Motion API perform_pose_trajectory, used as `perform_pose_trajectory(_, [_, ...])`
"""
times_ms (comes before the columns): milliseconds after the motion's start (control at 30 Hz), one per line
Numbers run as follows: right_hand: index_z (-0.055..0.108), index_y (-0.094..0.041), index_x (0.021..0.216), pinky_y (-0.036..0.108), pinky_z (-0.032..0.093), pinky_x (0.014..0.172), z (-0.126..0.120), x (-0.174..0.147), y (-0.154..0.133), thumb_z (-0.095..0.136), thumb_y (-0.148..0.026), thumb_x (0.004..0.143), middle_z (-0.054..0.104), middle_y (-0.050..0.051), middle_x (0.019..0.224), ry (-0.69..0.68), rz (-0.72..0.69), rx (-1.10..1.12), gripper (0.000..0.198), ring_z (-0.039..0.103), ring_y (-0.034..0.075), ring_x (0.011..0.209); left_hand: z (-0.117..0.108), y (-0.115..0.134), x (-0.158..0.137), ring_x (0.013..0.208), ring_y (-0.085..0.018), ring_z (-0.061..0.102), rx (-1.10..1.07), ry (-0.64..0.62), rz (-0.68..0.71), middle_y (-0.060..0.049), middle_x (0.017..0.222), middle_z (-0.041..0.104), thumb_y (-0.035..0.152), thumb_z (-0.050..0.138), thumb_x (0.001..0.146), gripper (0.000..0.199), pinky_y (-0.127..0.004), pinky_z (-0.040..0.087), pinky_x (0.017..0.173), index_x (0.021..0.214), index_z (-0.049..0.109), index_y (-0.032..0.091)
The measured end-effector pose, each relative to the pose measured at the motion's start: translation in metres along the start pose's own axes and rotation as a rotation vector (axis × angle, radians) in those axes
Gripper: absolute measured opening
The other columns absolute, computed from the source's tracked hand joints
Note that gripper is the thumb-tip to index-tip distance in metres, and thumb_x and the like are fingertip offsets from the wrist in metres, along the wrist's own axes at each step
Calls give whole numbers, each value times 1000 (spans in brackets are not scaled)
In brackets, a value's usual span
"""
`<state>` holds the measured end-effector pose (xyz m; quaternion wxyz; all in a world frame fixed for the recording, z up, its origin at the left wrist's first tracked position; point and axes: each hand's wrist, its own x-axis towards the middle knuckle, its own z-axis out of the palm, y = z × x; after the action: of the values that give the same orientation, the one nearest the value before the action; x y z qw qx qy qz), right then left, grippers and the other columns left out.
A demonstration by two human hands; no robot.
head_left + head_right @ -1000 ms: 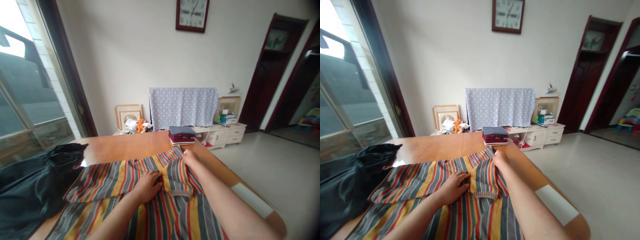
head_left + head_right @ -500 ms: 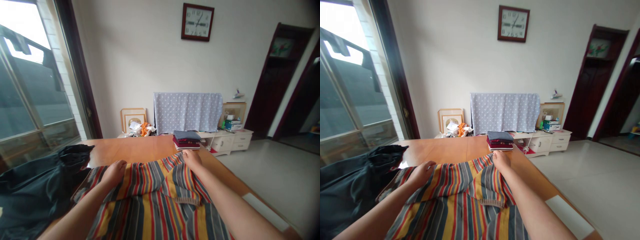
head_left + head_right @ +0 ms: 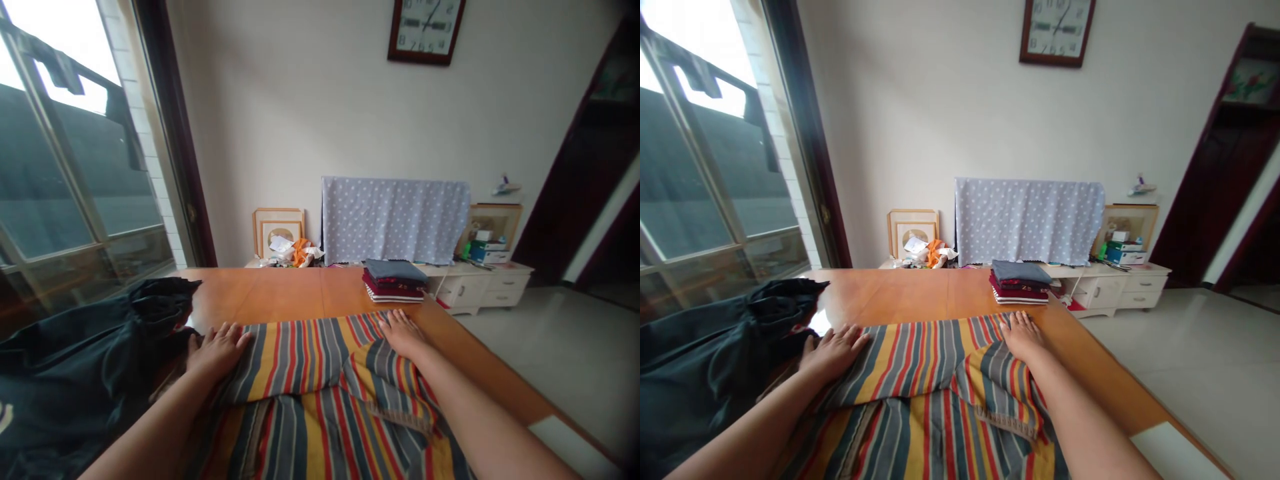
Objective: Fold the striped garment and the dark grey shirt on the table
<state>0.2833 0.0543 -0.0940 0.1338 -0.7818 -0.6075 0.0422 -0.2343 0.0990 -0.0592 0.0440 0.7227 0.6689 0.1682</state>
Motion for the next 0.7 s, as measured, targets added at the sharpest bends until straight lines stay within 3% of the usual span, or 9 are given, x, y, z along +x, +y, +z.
perform_pose_trajectory(200, [26,-14,159,51,9,122,4,3,2,19,-57,99,22,12,165,-56,79,-60,74,12,26,154,-1,5,0,145,-44,26,122,-54,-40,-13,160,38,71,32,91,71,-74,6,110,144,51,29])
perform_pose_trajectory(367, [23,-16,160,55,9,121,-14,-3,-6,19,-61,98,20,13,166,-110,80,-83,76,11,28,154,-18,14,-1,149,-41,23,140,-124,-28,-14,161,36,68,30,93,70,-71,13,112,147,46,26])
perform_pose_trajectory(500, [30,-14,157,56,13,120,-31,-16,-16,22,-62,98,23,17,164,-80,31,-79,77,16,31,153,-47,20,-19,140,-33,43,106,2,52,-14,151,49,54,31,98,58,-54,28,113,142,49,22])
perform_pose_trajectory(600, [39,-15,153,56,15,120,-33,-39,-21,25,-62,98,25,15,164,-65,-67,-63,74,16,32,152,-65,14,-48,116,-26,62,10,90,67,-10,127,67,52,31,99,49,-37,42,101,126,61,23])
perform_pose_trajectory(700, [38,-17,154,54,16,120,-27,-73,-20,27,-65,97,28,14,163,-56,-152,-39,75,19,32,152,-72,3,-80,103,-22,66,-66,177,68,-7,113,69,54,33,99,47,-30,46,89,114,66,24])
